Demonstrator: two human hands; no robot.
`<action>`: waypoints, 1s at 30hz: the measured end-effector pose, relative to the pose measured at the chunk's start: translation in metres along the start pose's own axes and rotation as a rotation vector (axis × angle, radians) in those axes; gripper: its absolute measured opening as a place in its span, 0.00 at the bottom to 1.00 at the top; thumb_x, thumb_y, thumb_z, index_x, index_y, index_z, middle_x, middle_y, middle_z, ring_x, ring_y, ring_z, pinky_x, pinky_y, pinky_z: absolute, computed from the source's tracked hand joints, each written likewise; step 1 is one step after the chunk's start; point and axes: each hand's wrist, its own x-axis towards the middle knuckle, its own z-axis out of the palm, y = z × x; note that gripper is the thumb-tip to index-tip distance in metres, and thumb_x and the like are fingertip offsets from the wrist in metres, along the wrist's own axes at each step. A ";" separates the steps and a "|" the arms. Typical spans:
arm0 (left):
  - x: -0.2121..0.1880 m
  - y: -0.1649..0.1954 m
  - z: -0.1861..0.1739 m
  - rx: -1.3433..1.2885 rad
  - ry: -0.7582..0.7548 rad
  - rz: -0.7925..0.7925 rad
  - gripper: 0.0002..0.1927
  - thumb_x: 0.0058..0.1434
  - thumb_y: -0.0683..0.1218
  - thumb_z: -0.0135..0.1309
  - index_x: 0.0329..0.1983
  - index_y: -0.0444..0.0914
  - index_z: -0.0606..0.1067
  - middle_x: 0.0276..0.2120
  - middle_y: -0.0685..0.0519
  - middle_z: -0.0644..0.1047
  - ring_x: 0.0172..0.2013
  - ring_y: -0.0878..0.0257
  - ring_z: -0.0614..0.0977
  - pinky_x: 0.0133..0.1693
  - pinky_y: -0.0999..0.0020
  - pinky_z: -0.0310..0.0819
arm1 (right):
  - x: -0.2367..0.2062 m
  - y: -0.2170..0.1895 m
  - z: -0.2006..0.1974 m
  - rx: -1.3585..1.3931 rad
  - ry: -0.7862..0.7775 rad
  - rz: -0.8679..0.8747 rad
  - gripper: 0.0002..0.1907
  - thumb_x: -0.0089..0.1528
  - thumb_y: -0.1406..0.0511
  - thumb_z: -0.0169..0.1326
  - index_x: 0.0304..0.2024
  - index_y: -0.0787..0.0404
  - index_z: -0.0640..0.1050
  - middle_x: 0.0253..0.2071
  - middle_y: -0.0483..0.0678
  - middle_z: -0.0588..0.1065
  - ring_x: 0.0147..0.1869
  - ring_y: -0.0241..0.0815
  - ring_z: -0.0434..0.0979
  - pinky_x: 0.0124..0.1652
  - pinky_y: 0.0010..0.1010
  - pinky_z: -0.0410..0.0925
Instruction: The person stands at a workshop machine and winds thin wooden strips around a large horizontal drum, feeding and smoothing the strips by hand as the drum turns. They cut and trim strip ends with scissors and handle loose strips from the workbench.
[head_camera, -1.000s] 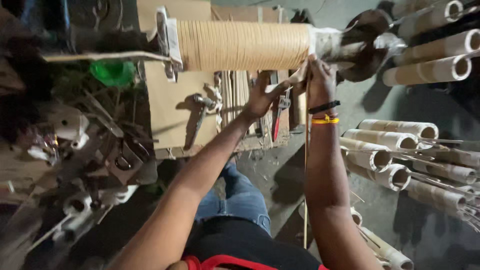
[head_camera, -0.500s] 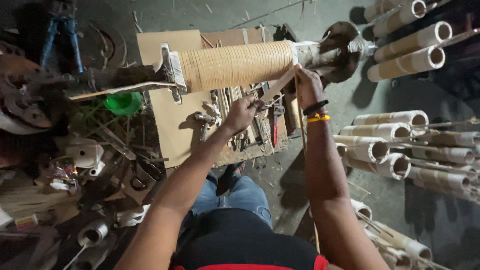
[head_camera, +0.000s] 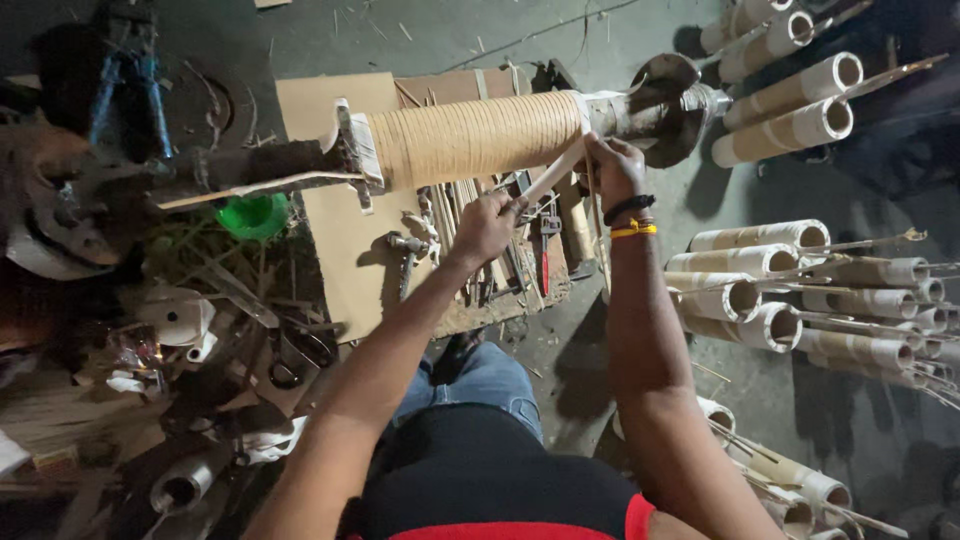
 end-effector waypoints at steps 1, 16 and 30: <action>0.001 0.000 0.000 -0.012 0.021 0.011 0.16 0.69 0.52 0.55 0.30 0.37 0.78 0.19 0.46 0.78 0.18 0.56 0.80 0.22 0.57 0.70 | -0.002 0.000 0.002 -0.013 0.022 0.008 0.13 0.65 0.58 0.59 0.33 0.61 0.81 0.26 0.47 0.78 0.24 0.35 0.77 0.23 0.24 0.67; -0.015 -0.007 -0.028 0.055 -0.029 0.089 0.23 0.70 0.59 0.52 0.28 0.37 0.76 0.20 0.44 0.78 0.20 0.50 0.82 0.26 0.51 0.72 | -0.013 -0.014 0.021 -0.233 0.254 -0.325 0.12 0.59 0.63 0.68 0.32 0.66 0.83 0.24 0.43 0.79 0.25 0.31 0.77 0.26 0.25 0.68; -0.021 0.020 -0.042 0.033 -0.020 0.058 0.19 0.68 0.54 0.56 0.30 0.35 0.77 0.21 0.42 0.77 0.21 0.50 0.80 0.26 0.52 0.71 | -0.103 0.028 0.042 -0.877 0.584 -0.844 0.24 0.61 0.66 0.60 0.60 0.61 0.74 0.46 0.53 0.79 0.49 0.54 0.80 0.48 0.45 0.72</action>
